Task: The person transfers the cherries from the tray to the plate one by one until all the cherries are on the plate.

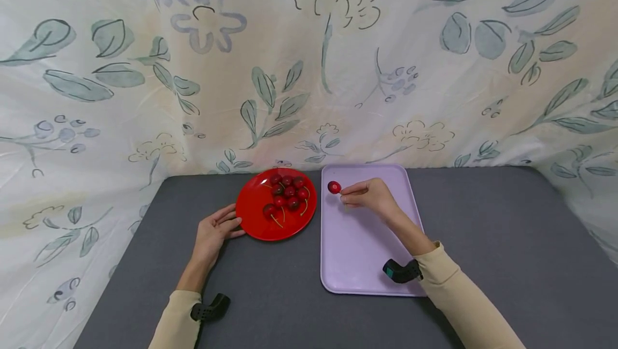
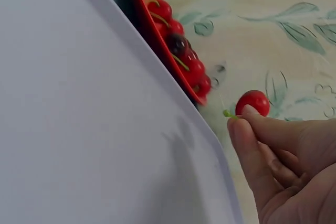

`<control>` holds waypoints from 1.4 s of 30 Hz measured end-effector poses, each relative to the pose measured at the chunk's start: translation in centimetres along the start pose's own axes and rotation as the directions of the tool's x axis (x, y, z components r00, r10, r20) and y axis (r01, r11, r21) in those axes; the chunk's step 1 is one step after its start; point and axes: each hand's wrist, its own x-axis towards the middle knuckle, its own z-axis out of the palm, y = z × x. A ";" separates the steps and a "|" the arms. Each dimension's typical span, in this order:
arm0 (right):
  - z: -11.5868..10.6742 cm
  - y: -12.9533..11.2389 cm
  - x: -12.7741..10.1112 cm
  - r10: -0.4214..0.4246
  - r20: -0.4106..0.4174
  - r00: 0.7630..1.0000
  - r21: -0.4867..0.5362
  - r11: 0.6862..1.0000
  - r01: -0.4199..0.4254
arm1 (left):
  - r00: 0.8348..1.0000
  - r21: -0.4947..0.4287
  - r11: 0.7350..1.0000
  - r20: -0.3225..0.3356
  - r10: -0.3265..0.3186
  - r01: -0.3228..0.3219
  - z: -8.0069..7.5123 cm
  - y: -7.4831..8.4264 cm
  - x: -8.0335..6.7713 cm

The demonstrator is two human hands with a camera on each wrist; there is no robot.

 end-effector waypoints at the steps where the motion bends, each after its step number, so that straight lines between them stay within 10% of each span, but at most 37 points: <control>1: 0.5 0.0 0.1 0.004 -0.003 1.000 0.027 1.000 -0.004 | 1.000 0.000 1.000 0.000 0.001 -0.001 0.0 0.0 0.0; 15: 7.6 -0.1 0.8 -0.063 0.097 0.993 0.050 0.997 0.058 | 1.000 -0.006 1.000 -0.007 0.012 -0.012 -0.4 -0.3 -0.1; 23: 10.7 -1.2 1.1 -0.068 0.127 0.990 -0.100 0.992 0.081 | 1.000 0.001 1.000 -0.014 0.011 -0.011 -0.4 -0.4 -0.2; 42: 11.9 -1.3 1.6 -0.107 0.094 0.990 -0.292 0.948 0.131 | 1.000 0.025 1.000 -0.018 -0.008 0.008 0.1 -0.2 0.3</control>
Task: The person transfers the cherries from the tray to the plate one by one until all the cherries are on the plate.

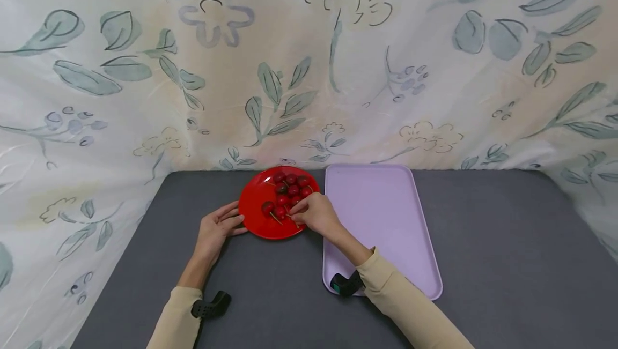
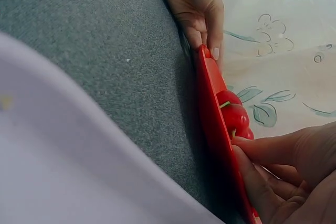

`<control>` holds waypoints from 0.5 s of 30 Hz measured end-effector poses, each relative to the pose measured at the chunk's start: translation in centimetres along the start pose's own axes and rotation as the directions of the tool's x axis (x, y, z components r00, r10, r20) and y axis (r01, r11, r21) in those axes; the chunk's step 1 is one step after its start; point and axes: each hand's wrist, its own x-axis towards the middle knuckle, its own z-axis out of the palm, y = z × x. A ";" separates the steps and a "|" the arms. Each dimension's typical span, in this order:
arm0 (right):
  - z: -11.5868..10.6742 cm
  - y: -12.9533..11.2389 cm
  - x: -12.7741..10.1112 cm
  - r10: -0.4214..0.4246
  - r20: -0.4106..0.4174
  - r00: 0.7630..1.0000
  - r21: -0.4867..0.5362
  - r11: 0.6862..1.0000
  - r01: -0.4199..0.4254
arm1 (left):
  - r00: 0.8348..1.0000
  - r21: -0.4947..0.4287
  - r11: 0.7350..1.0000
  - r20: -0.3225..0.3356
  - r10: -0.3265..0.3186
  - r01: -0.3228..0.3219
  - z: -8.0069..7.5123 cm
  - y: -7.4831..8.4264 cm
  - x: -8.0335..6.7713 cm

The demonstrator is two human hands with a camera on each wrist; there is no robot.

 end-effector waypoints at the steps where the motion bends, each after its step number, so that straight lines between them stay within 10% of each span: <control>1: 0.0 -0.1 0.0 -0.001 -0.004 1.000 -0.008 1.000 0.001 | 1.000 -0.001 1.000 -0.002 -0.005 0.005 0.0 0.0 0.0; 15: 0.3 0.0 0.0 -0.051 -0.078 0.996 -0.095 0.995 0.043 | 1.000 -0.016 1.000 0.017 -0.008 0.009 0.0 0.2 -0.2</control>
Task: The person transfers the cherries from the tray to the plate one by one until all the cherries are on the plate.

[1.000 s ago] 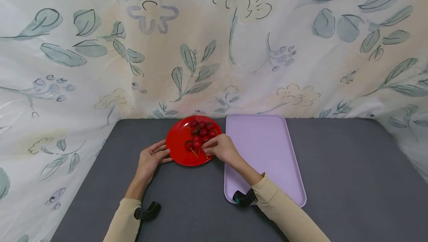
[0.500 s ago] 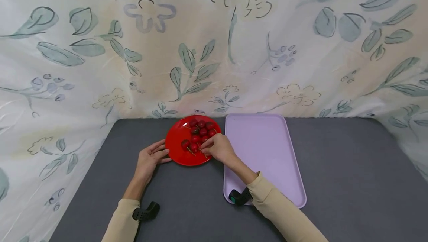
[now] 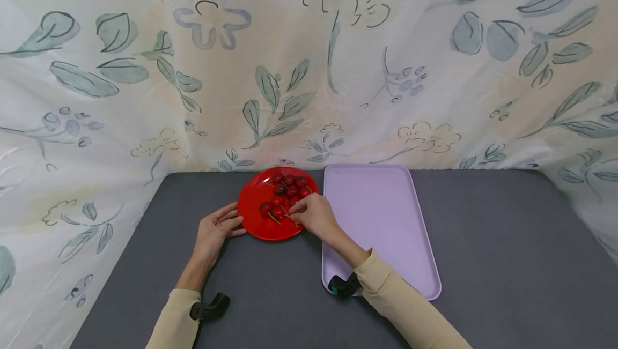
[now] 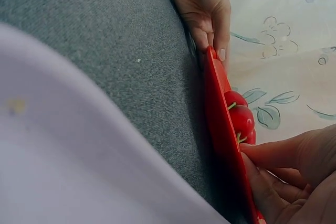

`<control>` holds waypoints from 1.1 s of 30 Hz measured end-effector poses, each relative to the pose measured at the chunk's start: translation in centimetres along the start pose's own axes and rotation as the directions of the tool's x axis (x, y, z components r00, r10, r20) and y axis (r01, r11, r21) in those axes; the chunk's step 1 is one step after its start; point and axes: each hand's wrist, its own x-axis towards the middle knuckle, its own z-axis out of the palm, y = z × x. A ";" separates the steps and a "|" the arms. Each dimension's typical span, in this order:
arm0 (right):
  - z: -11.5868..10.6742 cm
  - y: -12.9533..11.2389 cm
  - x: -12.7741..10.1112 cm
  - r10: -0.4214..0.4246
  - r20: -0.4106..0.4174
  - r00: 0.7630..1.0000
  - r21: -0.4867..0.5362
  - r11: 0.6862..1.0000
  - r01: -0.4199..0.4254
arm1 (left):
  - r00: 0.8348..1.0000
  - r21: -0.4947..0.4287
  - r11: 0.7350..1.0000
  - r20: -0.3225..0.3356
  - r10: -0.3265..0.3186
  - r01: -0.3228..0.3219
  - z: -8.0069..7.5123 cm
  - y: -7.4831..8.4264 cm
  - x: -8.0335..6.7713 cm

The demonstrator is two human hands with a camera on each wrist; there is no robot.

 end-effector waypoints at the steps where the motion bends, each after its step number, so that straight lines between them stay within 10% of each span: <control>1: 0.0 0.0 0.0 0.002 -0.002 1.000 -0.006 1.000 -0.002 | 1.000 0.000 1.000 0.002 0.001 -0.001 0.0 0.0 0.0; 33: -0.2 0.5 -0.5 0.007 0.020 1.000 0.037 0.999 -0.007 | 1.000 0.011 1.000 0.000 -0.008 0.008 0.1 -0.1 -0.1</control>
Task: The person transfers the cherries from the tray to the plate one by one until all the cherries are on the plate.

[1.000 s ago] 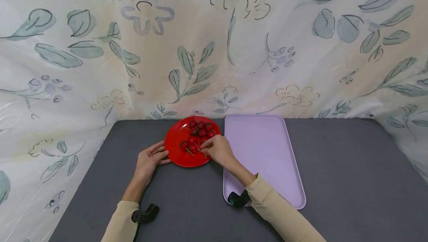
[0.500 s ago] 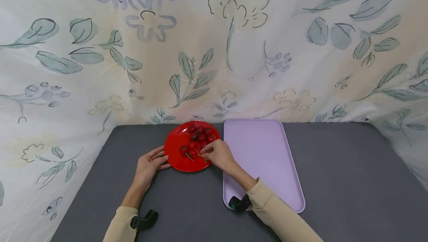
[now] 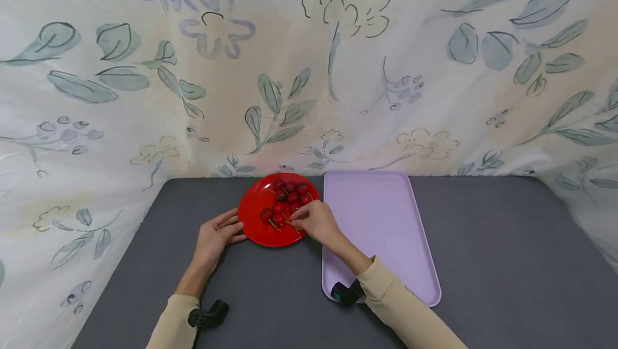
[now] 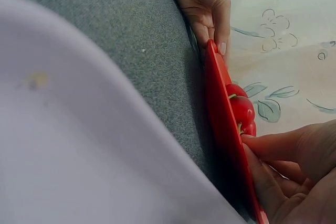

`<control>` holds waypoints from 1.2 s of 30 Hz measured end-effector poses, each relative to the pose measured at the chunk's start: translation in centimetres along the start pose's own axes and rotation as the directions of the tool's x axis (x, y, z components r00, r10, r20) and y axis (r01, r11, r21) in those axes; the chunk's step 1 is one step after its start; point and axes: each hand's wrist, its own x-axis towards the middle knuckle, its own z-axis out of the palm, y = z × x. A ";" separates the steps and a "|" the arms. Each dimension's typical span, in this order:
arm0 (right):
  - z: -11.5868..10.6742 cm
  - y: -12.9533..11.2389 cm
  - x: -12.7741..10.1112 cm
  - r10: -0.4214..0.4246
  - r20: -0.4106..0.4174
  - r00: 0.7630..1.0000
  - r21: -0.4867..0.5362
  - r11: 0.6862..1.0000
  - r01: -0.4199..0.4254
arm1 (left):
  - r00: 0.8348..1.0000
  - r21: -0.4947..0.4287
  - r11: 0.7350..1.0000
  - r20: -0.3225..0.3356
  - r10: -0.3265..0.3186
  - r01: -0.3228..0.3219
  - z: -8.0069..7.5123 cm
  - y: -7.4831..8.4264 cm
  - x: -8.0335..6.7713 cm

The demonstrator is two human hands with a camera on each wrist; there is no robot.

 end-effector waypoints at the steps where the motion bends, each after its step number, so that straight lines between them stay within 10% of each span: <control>1: 0.0 -0.1 0.1 -0.002 0.001 1.000 -0.002 1.000 0.002 | 1.000 0.001 1.000 -0.003 0.002 -0.002 0.0 0.0 0.0; 26: -0.5 -0.3 0.0 -0.015 0.025 1.000 0.019 1.000 0.015 | 1.000 -0.011 1.000 0.005 0.002 -0.002 -0.5 0.0 0.7; 36: -8.1 0.6 -2.3 -0.032 -0.111 0.993 -0.019 0.999 0.031 | 0.996 0.122 0.990 -0.056 0.075 -0.068 -1.3 1.0 -0.8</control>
